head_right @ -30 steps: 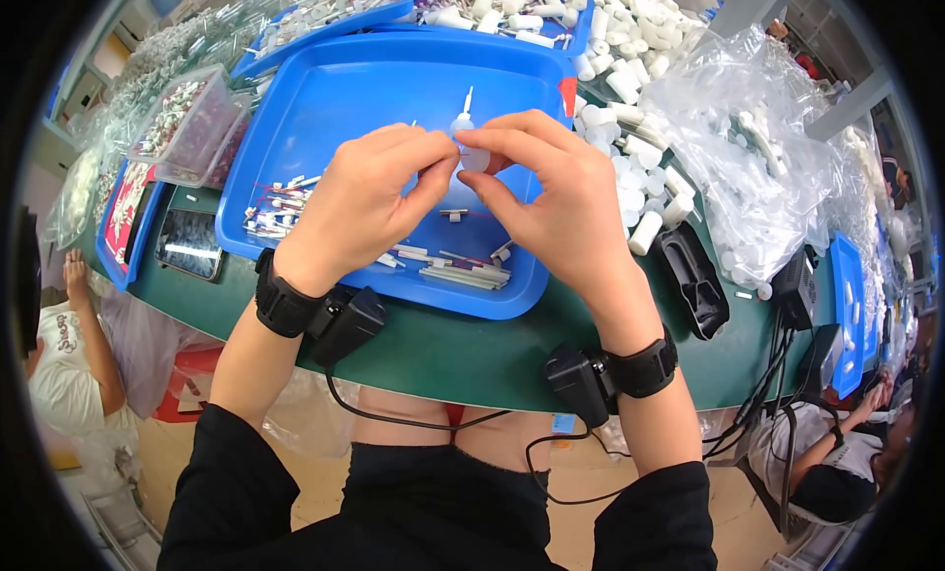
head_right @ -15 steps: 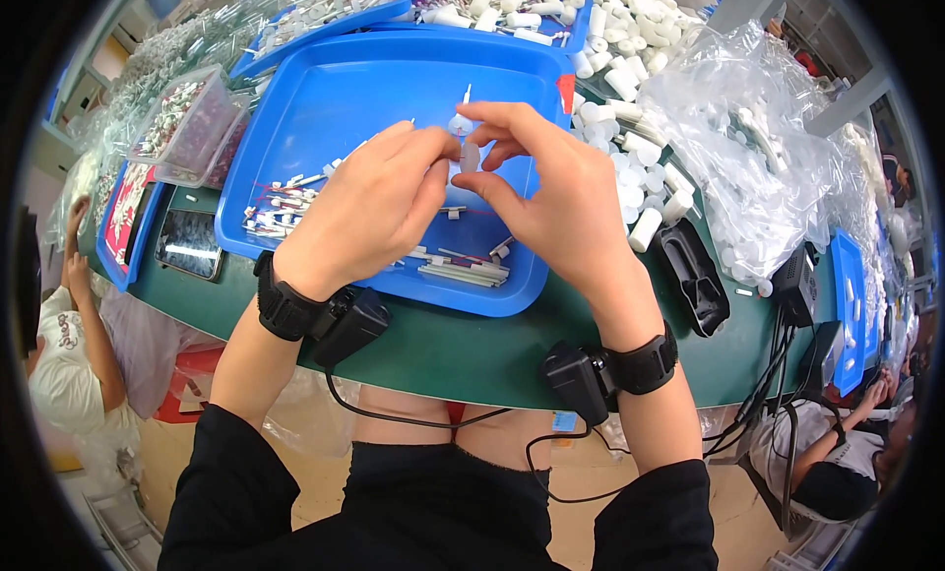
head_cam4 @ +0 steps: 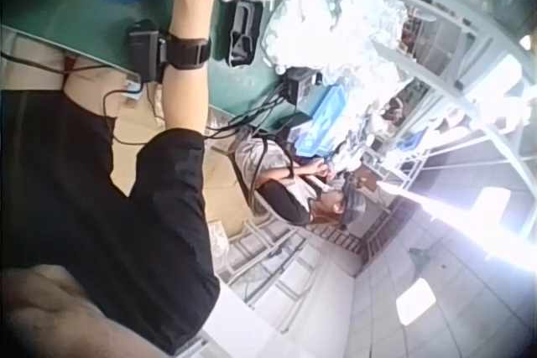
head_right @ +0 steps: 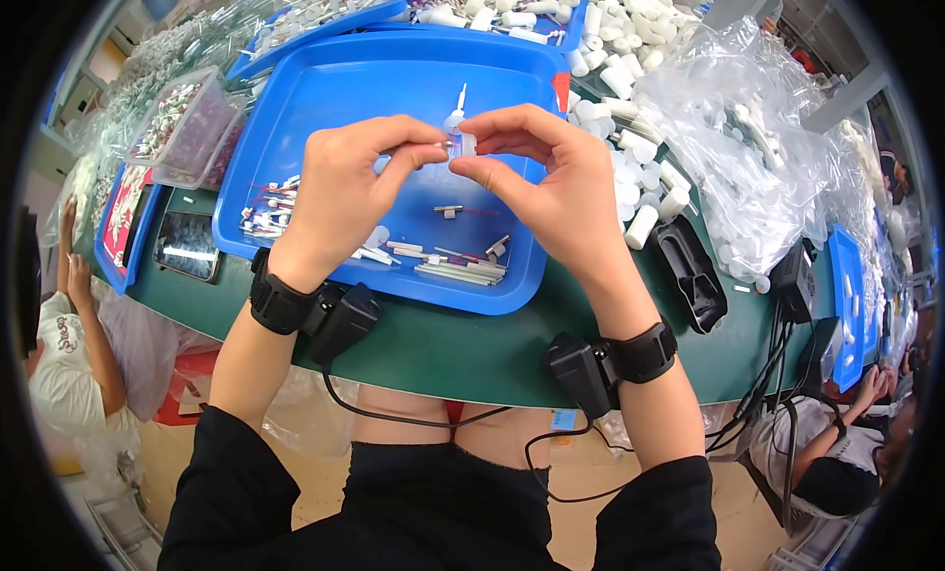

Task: Assembling small white plastic valve components by manually joining two pieces together.

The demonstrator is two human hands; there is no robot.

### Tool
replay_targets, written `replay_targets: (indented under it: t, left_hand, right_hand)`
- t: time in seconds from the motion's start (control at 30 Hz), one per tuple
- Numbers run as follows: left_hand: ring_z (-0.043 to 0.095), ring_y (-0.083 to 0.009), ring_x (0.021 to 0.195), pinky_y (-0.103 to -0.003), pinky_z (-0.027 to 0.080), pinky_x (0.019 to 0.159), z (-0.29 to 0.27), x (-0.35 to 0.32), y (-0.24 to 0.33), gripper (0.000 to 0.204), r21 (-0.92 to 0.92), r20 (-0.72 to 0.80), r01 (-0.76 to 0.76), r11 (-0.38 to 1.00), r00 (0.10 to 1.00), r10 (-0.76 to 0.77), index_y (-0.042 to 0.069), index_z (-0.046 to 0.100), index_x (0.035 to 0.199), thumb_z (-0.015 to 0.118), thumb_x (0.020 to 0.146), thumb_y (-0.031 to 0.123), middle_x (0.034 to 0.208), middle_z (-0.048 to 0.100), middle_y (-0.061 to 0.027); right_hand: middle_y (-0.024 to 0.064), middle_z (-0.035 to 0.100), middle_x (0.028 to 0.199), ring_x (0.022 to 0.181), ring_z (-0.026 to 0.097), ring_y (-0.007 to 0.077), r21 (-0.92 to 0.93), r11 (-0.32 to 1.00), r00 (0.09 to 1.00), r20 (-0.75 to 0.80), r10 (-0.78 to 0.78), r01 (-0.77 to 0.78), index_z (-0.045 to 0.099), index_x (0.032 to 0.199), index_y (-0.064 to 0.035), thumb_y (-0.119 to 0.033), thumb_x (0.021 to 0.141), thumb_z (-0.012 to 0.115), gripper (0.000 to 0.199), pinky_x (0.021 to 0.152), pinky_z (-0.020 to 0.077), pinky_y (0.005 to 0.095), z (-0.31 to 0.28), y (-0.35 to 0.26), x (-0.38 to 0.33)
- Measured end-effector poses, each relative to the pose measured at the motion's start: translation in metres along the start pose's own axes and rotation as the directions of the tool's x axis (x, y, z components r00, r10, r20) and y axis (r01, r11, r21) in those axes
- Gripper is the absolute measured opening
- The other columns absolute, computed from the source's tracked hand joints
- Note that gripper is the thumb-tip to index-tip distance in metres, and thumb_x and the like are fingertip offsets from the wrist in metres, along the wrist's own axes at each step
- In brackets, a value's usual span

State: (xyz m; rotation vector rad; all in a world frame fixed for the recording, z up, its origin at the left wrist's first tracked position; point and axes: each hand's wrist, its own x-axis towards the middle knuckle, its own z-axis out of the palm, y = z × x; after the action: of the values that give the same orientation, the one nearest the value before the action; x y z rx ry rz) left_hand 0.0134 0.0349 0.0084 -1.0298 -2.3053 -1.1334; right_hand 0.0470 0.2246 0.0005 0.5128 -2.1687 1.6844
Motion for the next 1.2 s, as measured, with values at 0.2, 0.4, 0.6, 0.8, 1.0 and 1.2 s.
replay_targets:
  t: [0.2, 0.4, 0.6, 0.8, 1.0, 1.2]
  left_hand:
    - [0.067, -0.0242, 0.069, -0.030, 0.052, 0.059, -0.002, -0.003, -0.001, 0.011, 0.037, -0.019, -0.114, 0.993, 0.993, 0.115, 0.002, 0.070, 0.088, 0.064, 0.080, -0.002, 0.079, 0.069, -0.0118]
    - [0.064, -0.0256, 0.066, -0.032, 0.050, 0.056, 0.000, -0.004, 0.001, 0.013, 0.115, -0.037, -0.192, 0.975, 0.980, 0.197, 0.002, 0.068, 0.086, 0.062, 0.077, -0.006, 0.073, 0.066, -0.0111]
    - [0.061, -0.0262, 0.064, -0.033, 0.048, 0.055, 0.002, -0.007, 0.001, 0.013, 0.175, -0.010, -0.224, 0.959, 0.973, 0.229, 0.001, 0.067, 0.085, 0.063, 0.076, -0.007, 0.071, 0.064, -0.0112]
    - [0.061, -0.0276, 0.068, -0.035, 0.049, 0.060, 0.008, -0.004, -0.013, 0.010, 0.236, 0.001, -0.104, 0.966, 0.994, 0.106, 0.003, 0.068, 0.088, 0.065, 0.079, 0.000, 0.074, 0.064, -0.0109]
    - [0.059, -0.0286, 0.091, -0.039, 0.046, 0.080, 0.009, -0.006, -0.024, 0.016, 0.460, -0.082, -0.056, 0.886, 0.991, 0.106, 0.005, 0.066, 0.098, 0.066, 0.082, 0.008, 0.094, 0.065, -0.0092]
    - [0.055, -0.0256, 0.089, -0.036, 0.043, 0.079, 0.007, -0.003, -0.017, 0.014, 0.457, -0.064, -0.071, 0.887, 0.992, 0.113, 0.005, 0.065, 0.094, 0.066, 0.080, 0.009, 0.090, 0.061, -0.0071]
  right_hand:
    - [0.0087, 0.070, 0.087, 0.085, 0.069, 0.0153, 0.107, 0.989, 0.995, -0.003, 0.101, -0.100, 0.067, 0.097, 0.0029, -0.003, 0.080, 0.073, 0.019, 0.078, 0.0549, 0.0242, 0.008, -0.003, -0.004]
    - [0.0097, 0.072, 0.085, 0.083, 0.071, 0.0167, 0.040, 0.999, 0.999, -0.023, 0.029, -0.028, 0.068, 0.096, 0.0027, -0.002, 0.080, 0.073, 0.018, 0.075, 0.0566, 0.0244, 0.009, 0.001, -0.006]
    - [0.0095, 0.072, 0.086, 0.083, 0.071, 0.0165, -0.007, 1.000, 1.000, -0.004, 0.029, -0.029, 0.068, 0.095, 0.0026, -0.003, 0.080, 0.074, 0.017, 0.075, 0.0566, 0.0245, 0.008, 0.000, -0.006]
    - [0.0051, 0.067, 0.083, 0.077, 0.065, 0.0141, -0.247, 0.967, 0.982, -0.160, -0.101, 0.059, 0.067, 0.089, -0.0005, -0.013, 0.074, 0.080, 0.023, 0.070, 0.0528, 0.0258, 0.011, -0.006, 0.002]
    - [0.0028, 0.056, 0.071, 0.073, 0.052, 0.0238, -0.487, 0.814, 0.873, 0.485, -0.050, 0.318, 0.067, 0.072, -0.0091, -0.024, 0.066, 0.079, 0.019, 0.067, 0.0428, 0.0356, -0.006, -0.014, -0.002]
    - [0.0043, 0.056, 0.072, 0.075, 0.054, 0.0230, -0.497, 0.784, 0.841, 0.537, -0.059, 0.372, 0.068, 0.074, -0.0079, -0.018, 0.070, 0.075, 0.013, 0.066, 0.0447, 0.0342, 0.014, -0.012, -0.012]
